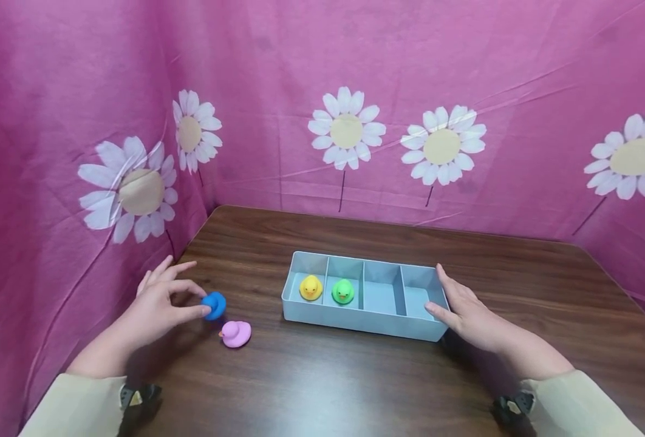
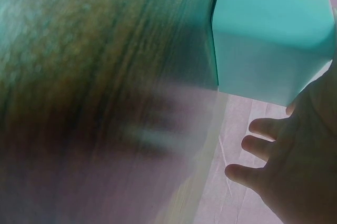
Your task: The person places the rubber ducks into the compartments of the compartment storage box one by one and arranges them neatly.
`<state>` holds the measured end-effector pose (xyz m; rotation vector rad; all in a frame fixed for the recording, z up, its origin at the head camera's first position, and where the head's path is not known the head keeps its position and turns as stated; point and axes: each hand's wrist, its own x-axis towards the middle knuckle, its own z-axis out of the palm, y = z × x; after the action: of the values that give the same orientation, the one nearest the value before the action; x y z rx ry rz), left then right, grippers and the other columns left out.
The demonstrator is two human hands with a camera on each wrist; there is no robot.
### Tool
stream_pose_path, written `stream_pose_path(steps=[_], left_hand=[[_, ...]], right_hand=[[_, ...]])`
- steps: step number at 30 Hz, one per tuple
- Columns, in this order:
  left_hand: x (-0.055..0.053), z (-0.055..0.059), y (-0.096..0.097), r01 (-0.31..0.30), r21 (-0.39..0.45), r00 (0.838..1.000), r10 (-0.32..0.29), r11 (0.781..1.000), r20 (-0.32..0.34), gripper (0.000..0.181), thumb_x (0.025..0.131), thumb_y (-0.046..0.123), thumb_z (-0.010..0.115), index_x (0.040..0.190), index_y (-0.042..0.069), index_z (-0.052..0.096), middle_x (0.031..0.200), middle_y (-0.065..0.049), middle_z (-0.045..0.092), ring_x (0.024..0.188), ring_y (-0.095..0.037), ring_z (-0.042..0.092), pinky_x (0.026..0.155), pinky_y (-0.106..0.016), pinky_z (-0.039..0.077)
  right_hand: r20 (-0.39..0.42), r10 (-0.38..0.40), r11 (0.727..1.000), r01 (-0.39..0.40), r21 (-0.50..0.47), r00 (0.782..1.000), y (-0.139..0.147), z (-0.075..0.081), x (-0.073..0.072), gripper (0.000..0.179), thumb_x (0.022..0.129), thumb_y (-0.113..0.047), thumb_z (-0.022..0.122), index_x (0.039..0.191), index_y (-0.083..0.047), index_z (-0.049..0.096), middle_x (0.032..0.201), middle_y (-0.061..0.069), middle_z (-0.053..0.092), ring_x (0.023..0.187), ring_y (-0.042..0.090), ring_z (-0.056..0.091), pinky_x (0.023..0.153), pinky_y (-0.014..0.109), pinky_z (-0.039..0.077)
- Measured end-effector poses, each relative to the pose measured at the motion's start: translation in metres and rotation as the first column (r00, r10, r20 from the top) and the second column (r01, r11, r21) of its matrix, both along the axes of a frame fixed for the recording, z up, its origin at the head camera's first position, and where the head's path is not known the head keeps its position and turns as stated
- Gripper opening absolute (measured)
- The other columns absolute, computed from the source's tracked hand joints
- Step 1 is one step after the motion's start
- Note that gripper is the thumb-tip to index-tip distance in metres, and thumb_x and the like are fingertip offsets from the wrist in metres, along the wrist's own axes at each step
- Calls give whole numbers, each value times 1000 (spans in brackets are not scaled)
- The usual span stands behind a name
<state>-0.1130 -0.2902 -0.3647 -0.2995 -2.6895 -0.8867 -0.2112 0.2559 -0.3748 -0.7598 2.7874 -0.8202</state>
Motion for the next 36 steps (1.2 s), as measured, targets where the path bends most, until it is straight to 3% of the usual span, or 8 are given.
stream_pose_path(steps=[4,8,17,25,36], left_hand=[[-16,10,14,7,35,999,-5,999,-48,19,75,25,88,89,18,77,143,-26,44,142,-52,10,105,-74,-8],[-34,24,35,15,87,999,-11,996,-45,21,77,25,87,92,14,78,147,-24,42,144,-48,7,105,-73,-8],[-71,45,118,106,85,992,-111,991,55,21,77,30,86,92,18,78,149,-12,44,147,-39,9,111,-64,-6],[-90,44,181,187,93,969,-199,978,146,16,80,37,84,86,24,77,150,-5,43,148,-31,8,113,-58,-6],[-101,39,237,189,124,957,-211,974,199,15,79,39,83,82,26,75,148,-2,45,147,-25,8,114,-53,-6]], right_hand=[[-5,-3,1000,3,6,1000,-1,2,-1,88,100,-40,56,158,-7,-3,158,31,11,139,55,12,104,73,15],[4,1,1000,-1,11,1000,-4,3,-2,88,101,-43,54,158,-7,-2,159,30,11,140,54,12,104,73,15],[-3,14,1000,-14,22,1000,-9,1,-4,87,101,-44,52,158,-6,-2,158,30,12,141,54,12,105,72,14],[2,-3,1000,3,14,1000,-6,2,0,86,102,-44,51,158,-8,-2,158,30,12,141,53,12,106,71,15],[-8,-20,1000,20,11,1000,0,0,4,85,102,-43,51,158,-7,-1,158,30,13,141,54,12,106,71,15]])
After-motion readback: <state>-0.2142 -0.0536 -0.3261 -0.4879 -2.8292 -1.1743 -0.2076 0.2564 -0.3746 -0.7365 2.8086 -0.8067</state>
